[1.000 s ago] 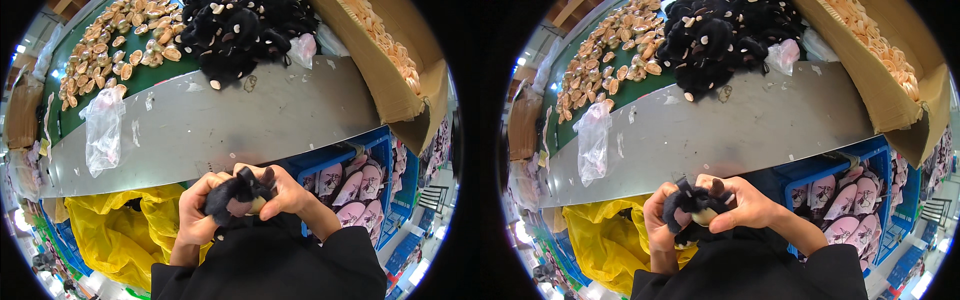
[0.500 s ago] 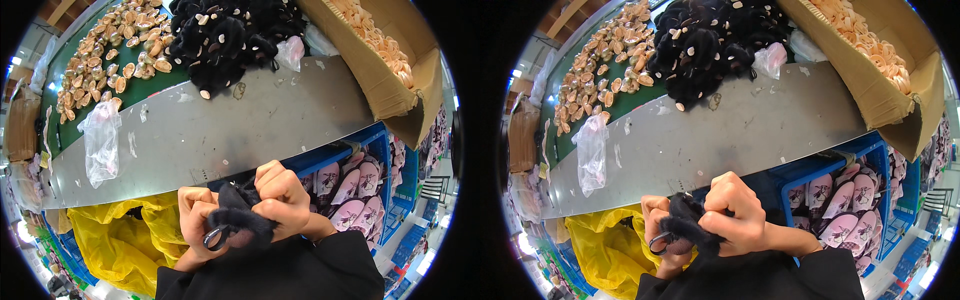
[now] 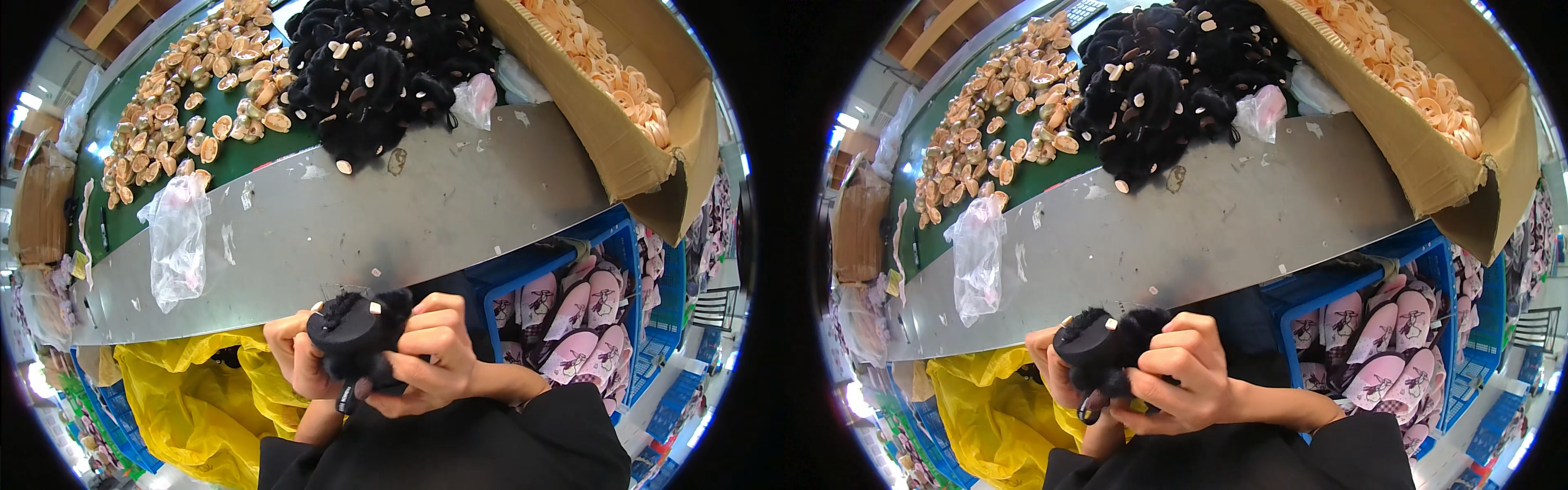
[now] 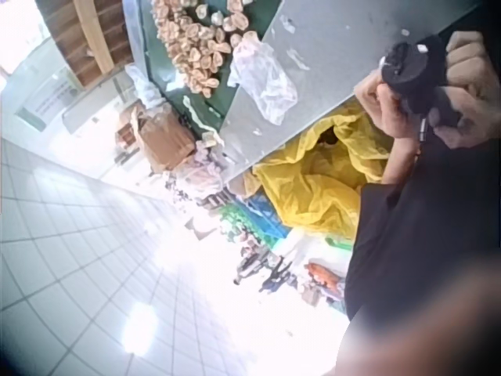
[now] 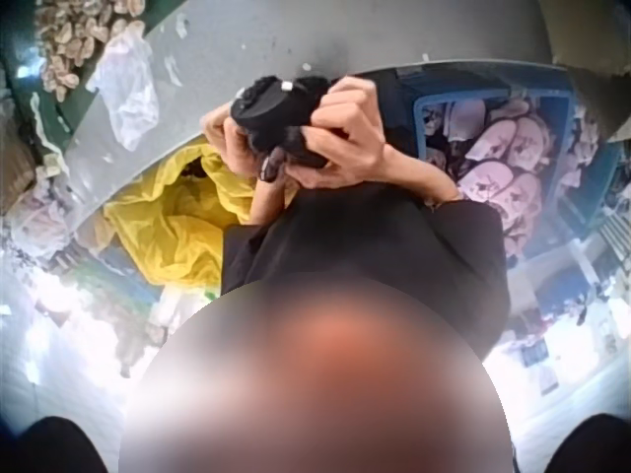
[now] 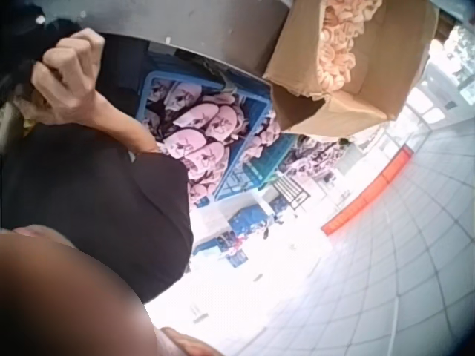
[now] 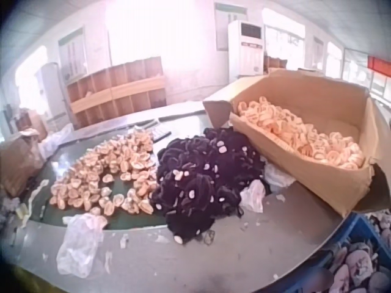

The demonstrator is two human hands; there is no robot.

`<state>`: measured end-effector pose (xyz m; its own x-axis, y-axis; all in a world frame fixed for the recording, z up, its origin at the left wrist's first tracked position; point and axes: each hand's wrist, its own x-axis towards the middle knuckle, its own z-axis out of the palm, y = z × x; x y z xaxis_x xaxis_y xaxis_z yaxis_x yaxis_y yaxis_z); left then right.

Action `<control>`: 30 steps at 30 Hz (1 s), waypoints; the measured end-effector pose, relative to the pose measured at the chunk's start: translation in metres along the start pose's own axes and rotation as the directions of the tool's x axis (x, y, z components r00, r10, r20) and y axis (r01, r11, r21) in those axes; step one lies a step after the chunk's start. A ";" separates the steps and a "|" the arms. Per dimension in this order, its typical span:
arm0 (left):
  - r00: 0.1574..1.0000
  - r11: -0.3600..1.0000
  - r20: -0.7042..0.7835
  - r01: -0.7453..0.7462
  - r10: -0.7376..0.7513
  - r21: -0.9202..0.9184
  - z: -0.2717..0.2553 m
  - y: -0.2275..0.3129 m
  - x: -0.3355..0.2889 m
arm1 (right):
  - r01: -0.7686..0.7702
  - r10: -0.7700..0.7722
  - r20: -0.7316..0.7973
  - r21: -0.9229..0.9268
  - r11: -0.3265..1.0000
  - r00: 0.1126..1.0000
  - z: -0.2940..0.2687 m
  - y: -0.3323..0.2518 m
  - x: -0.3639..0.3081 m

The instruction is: The person assembles slippers by inserting beige plastic footbeds into black fuzzy slipper uppers. They repeatedly pick up a footbed from a cardboard box, press it into the upper, and place the completed slipper on the table. The process continues throughout the clip.

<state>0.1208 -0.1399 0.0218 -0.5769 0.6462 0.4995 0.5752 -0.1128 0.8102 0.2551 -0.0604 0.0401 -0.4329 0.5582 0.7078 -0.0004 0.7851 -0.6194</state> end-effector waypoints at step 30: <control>0.780 0.685 0.426 0.615 -0.458 -0.391 0.048 0.004 0.022 | -0.072 0.568 0.149 -0.934 0.349 0.810 -0.287 0.267 0.244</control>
<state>0.1383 -0.0895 0.0213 -0.4663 0.8775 -0.1121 -0.1878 0.0257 0.9819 0.4080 0.3623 0.1444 -0.4855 0.8574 0.1707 0.8733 0.4845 0.0501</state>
